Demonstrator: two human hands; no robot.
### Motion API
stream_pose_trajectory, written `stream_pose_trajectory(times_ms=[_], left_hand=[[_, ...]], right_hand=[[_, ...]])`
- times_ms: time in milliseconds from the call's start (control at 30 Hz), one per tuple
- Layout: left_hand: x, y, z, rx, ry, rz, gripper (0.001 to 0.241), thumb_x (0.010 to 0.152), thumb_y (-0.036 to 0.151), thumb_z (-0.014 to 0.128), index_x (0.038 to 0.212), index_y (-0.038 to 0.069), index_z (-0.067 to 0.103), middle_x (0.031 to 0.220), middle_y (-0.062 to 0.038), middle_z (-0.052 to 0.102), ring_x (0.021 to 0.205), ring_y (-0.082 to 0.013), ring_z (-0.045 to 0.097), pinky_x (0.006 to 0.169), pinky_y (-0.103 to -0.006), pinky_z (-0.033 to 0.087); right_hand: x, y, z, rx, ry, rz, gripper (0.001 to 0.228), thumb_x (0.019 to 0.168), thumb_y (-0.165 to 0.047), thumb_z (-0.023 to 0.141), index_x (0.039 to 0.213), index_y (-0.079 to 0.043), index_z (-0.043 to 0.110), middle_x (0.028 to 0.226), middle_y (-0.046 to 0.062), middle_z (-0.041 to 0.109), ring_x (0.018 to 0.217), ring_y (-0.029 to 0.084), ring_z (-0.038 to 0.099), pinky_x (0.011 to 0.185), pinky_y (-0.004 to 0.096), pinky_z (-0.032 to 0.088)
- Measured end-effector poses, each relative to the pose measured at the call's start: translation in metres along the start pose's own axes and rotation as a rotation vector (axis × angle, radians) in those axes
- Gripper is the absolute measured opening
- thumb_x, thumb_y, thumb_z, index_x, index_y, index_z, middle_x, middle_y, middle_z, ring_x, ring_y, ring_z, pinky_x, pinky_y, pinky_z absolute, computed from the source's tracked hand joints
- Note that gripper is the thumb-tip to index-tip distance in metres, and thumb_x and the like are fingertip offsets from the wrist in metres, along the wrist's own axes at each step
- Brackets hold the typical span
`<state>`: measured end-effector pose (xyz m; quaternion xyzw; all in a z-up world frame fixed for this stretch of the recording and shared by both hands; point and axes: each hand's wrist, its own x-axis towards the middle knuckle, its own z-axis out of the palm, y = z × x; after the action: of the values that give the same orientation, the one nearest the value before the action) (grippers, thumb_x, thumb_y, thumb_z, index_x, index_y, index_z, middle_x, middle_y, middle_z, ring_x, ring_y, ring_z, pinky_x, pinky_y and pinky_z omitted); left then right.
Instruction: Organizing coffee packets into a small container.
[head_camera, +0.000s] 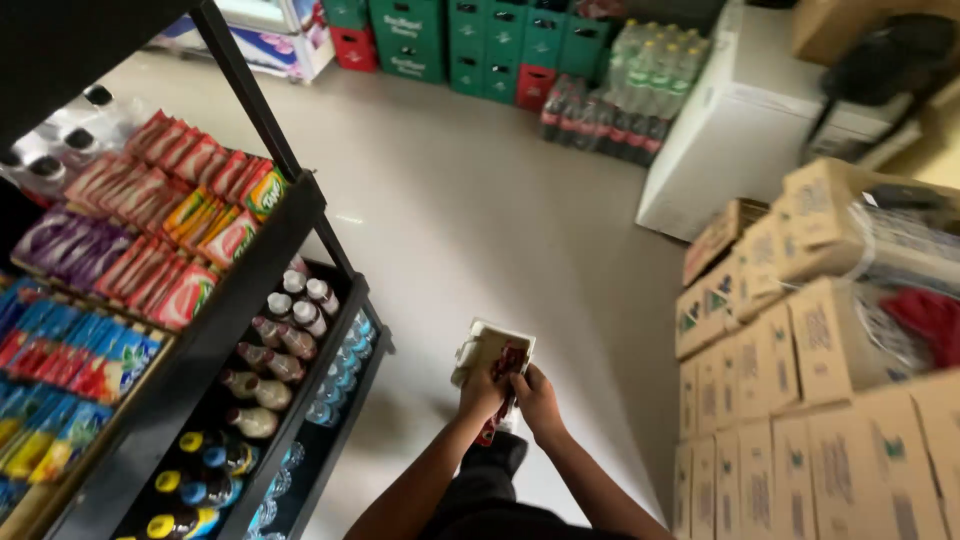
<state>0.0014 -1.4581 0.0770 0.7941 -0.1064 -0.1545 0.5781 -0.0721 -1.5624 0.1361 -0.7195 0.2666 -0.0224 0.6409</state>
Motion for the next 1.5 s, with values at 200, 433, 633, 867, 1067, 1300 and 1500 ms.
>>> stream_pose_trajectory(times_ms=[200, 433, 633, 867, 1067, 1300, 1500], left_hand=[[0.167, 0.074, 0.001, 0.030, -0.161, -0.251, 0.028, 0.100, 0.028, 0.064, 0.110, 0.002, 0.065, 0.077, -0.010, 0.070, 0.058, -0.0176, 0.066, 0.053, -0.0360, 0.055], [0.291, 0.169, 0.029, 0.210, -0.106, -0.311, 0.032, 0.098, 0.029, 0.065, 0.095, -0.002, 0.070, 0.072, -0.012, 0.071, 0.058, -0.0188, 0.067, 0.055, -0.0354, 0.056], [0.388, 0.208, 0.065, 0.109, 0.116, -0.373, 0.040, 0.094, 0.036, 0.069, 0.089, -0.003, 0.070, 0.069, -0.012, 0.071, 0.058, -0.0209, 0.070, 0.054, -0.0355, 0.056], [0.490, 0.221, 0.149, 0.043, 0.544, -0.316, 0.036, 0.090, 0.030, 0.071, 0.088, -0.006, 0.065, 0.073, -0.019, 0.069, 0.063, -0.0292, 0.071, 0.058, -0.0431, 0.056], [0.551, 0.234, 0.188, 0.017, 0.783, -0.297, 0.032, 0.090, 0.028, 0.072, 0.090, -0.004, 0.066, 0.076, -0.020, 0.071, 0.066, -0.0294, 0.071, 0.062, -0.0424, 0.055], [0.643, 0.225, 0.204, -0.113, 0.747, -0.361, 0.025, 0.089, 0.023, 0.072, 0.098, 0.000, 0.069, 0.080, -0.015, 0.073, 0.068, -0.0240, 0.072, 0.062, -0.0397, 0.057], [0.760, 0.223, 0.237, -0.054, 0.630, -0.354, 0.035, 0.088, 0.032, 0.074, 0.098, -0.001, 0.070, 0.081, -0.016, 0.072, 0.070, -0.0236, 0.071, 0.065, -0.0392, 0.055]], right_hand=[[0.197, -0.026, -0.037, -0.020, -0.076, 0.071, 0.033, 0.098, -0.033, 0.060, 0.103, -0.001, 0.065, 0.077, 0.006, 0.058, 0.067, 0.016, 0.053, 0.062, 0.036, 0.047], [0.341, -0.083, -0.089, 0.069, -0.147, 0.138, 0.039, 0.097, -0.041, 0.061, 0.095, -0.003, 0.061, 0.071, 0.003, 0.047, 0.063, 0.016, 0.046, 0.058, 0.036, 0.042], [0.476, -0.115, -0.120, 0.029, -0.331, 0.012, 0.035, 0.096, -0.038, 0.062, 0.097, -0.003, 0.067, 0.072, 0.002, 0.056, 0.064, 0.014, 0.051, 0.058, 0.034, 0.043], [0.593, -0.173, -0.180, -0.067, -0.613, -0.127, 0.035, 0.098, -0.038, 0.060, 0.100, -0.004, 0.066, 0.076, 0.001, 0.059, 0.068, 0.012, 0.055, 0.062, 0.032, 0.048], [0.648, -0.200, -0.199, 0.048, -0.673, -0.145, 0.032, 0.099, -0.035, 0.062, 0.101, -0.003, 0.062, 0.084, 0.001, 0.060, 0.076, 0.011, 0.053, 0.067, 0.030, 0.048], [0.737, -0.208, -0.213, 0.112, -0.702, -0.098, 0.028, 0.100, -0.032, 0.060, 0.104, -0.004, 0.063, 0.087, 0.001, 0.063, 0.079, 0.010, 0.055, 0.070, 0.029, 0.048], [0.854, -0.208, -0.246, 0.176, -0.653, -0.131, 0.026, 0.099, -0.029, 0.063, 0.099, -0.003, 0.064, 0.085, 0.001, 0.060, 0.078, 0.010, 0.052, 0.070, 0.028, 0.046]])
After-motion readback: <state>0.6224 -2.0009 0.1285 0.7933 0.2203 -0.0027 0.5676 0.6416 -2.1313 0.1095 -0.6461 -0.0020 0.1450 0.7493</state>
